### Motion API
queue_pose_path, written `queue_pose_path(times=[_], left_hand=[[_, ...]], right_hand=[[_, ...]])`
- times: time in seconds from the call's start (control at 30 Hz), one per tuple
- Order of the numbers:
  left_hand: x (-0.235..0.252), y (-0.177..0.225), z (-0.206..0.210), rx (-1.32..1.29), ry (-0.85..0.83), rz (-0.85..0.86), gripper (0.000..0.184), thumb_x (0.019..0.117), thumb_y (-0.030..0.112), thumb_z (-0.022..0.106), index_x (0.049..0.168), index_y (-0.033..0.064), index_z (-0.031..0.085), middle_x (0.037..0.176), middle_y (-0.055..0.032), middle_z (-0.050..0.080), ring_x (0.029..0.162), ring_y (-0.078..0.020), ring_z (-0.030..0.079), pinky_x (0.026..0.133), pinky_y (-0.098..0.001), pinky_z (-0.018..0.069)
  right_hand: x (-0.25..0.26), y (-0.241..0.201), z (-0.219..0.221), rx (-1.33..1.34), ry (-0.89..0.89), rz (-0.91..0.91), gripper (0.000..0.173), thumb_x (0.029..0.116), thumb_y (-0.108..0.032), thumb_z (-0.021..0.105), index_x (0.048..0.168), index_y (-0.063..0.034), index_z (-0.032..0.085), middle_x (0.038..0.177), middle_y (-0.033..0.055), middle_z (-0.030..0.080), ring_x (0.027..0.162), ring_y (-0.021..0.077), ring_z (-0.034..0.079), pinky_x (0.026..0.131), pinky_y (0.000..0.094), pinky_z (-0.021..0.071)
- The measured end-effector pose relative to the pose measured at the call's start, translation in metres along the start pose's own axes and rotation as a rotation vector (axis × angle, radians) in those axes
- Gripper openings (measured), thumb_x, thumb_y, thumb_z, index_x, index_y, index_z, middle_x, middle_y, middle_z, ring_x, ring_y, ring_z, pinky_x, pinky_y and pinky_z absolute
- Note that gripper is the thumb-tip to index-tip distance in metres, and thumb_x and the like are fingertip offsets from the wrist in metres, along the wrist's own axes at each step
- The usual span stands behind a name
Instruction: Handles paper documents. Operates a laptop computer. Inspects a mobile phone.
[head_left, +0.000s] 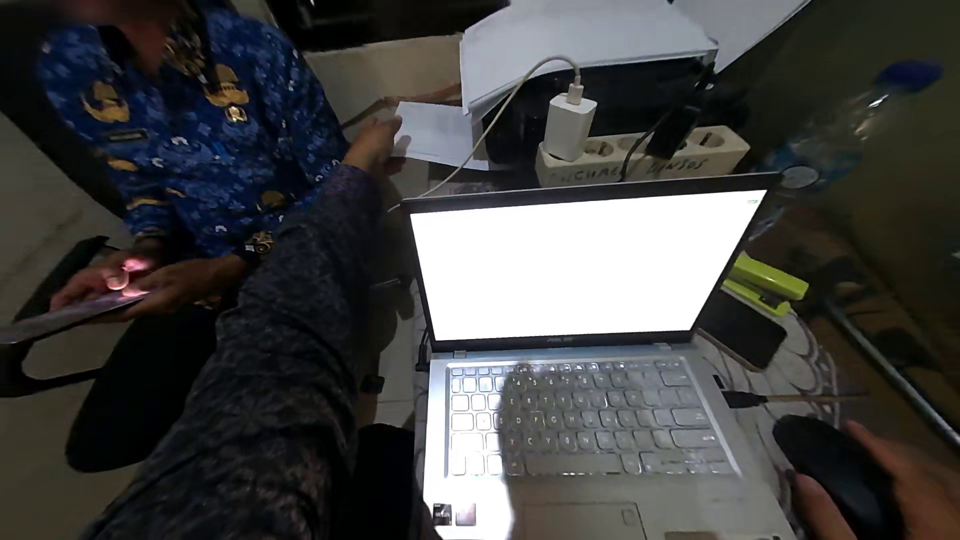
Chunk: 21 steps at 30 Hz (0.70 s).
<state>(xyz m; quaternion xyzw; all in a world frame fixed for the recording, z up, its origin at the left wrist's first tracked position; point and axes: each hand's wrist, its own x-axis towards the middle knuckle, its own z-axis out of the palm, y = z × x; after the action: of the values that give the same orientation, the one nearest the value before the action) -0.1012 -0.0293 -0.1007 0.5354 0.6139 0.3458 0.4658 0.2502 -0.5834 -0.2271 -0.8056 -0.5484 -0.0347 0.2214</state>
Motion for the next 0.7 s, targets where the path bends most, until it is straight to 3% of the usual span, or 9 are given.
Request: queue_pose_path(times=[0.1, 0.17, 0.3, 0.37, 0.43, 0.5, 0.57, 0.7], left_hand=[[0.031, -0.03, -0.018, -0.029, 0.146, 0.244, 0.073, 0.101, 0.042, 0.061, 0.158, 0.0087, 0.03, 0.147, -0.0234, 0.05, 0.119, -0.0355, 0.062, 0.093, -0.0542, 0.0553], [0.004, -0.037, -0.034, -0.074, 0.185, 0.371, 0.079, 0.1, 0.045, 0.062, 0.16, 0.0114, 0.024, 0.151, -0.0212, 0.046, 0.118, -0.0324, 0.063, 0.092, -0.0508, 0.0573], [-0.134, -0.062, -0.057, -0.058, 0.252, 0.588, 0.071, 0.1017, 0.046, 0.059, 0.159, 0.0177, 0.028, 0.138, -0.0139, 0.057, 0.113, -0.0245, 0.065, 0.091, -0.0442, 0.0581], [-0.21, -0.09, -0.055, 0.031, 0.253, 0.671, 0.069, 0.1026, 0.042, 0.058, 0.16, 0.0201, 0.027, 0.146, -0.0104, 0.053, 0.119, -0.0219, 0.063, 0.094, -0.0426, 0.0574], [-0.282, -0.123, -0.043, 0.162, 0.184, 0.705, 0.075, 0.0997, 0.043, 0.06, 0.16, 0.0147, 0.025, 0.152, -0.012, 0.047, 0.126, -0.0218, 0.059, 0.098, -0.0405, 0.0564], [-0.342, -0.153, -0.027, 0.29, 0.069, 0.749, 0.077, 0.0965, 0.044, 0.064, 0.155, 0.0034, 0.035, 0.147, -0.0187, 0.05, 0.126, -0.025, 0.058, 0.099, -0.0415, 0.0554], [-0.387, -0.173, -0.01, 0.393, -0.022, 0.792, 0.074, 0.0928, 0.049, 0.069, 0.15, 0.0073, 0.046, 0.145, -0.0183, 0.053, 0.13, -0.0251, 0.055, 0.104, -0.0431, 0.052], [-0.43, -0.195, 0.022, 0.549, -0.107, 0.81, 0.077, 0.0891, 0.065, 0.065, 0.151, 0.02, 0.05, 0.148, -0.0165, 0.051, 0.134, -0.0301, 0.051, 0.105, -0.0513, 0.0481]], right_hand=[[0.0, -0.002, -0.002, 0.0, -0.014, 0.007, 0.071, 0.0932, -0.044, 0.065, 0.147, 0.0003, 0.049, 0.139, 0.0334, 0.053, 0.13, 0.0478, 0.052, 0.11, 0.0575, 0.0413], [0.0, -0.004, -0.003, 0.004, -0.017, 0.001, 0.069, 0.0942, -0.043, 0.064, 0.146, 0.0002, 0.05, 0.137, 0.0342, 0.055, 0.128, 0.0504, 0.053, 0.108, 0.0611, 0.041], [-0.002, -0.003, -0.001, 0.017, 0.005, -0.018, 0.062, 0.0949, -0.041, 0.063, 0.144, -0.0045, 0.055, 0.132, 0.0329, 0.058, 0.122, 0.0502, 0.055, 0.103, 0.0617, 0.0443], [-0.002, -0.003, -0.001, 0.036, 0.043, -0.054, 0.059, 0.0959, -0.04, 0.063, 0.143, -0.0045, 0.057, 0.13, 0.0326, 0.058, 0.12, 0.0487, 0.056, 0.101, 0.0602, 0.0458], [-0.003, -0.004, 0.0, 0.048, 0.074, -0.096, 0.057, 0.0955, -0.04, 0.063, 0.141, -0.0048, 0.059, 0.129, 0.0323, 0.058, 0.119, 0.0471, 0.057, 0.1, 0.0589, 0.0474], [-0.003, -0.004, 0.0, 0.057, 0.062, -0.12, 0.056, 0.0957, -0.04, 0.063, 0.14, -0.007, 0.061, 0.129, 0.032, 0.058, 0.118, 0.048, 0.057, 0.098, 0.0604, 0.0477], [-0.002, -0.002, 0.003, 0.041, 0.045, -0.132, 0.054, 0.0949, -0.043, 0.06, 0.139, -0.0113, 0.063, 0.129, 0.0296, 0.059, 0.117, 0.0472, 0.058, 0.097, 0.0612, 0.0476], [0.001, -0.002, 0.005, 0.028, 0.054, -0.146, 0.051, 0.0966, -0.044, 0.055, 0.137, -0.0142, 0.065, 0.129, 0.0301, 0.059, 0.116, 0.0493, 0.058, 0.095, 0.0644, 0.0476]])
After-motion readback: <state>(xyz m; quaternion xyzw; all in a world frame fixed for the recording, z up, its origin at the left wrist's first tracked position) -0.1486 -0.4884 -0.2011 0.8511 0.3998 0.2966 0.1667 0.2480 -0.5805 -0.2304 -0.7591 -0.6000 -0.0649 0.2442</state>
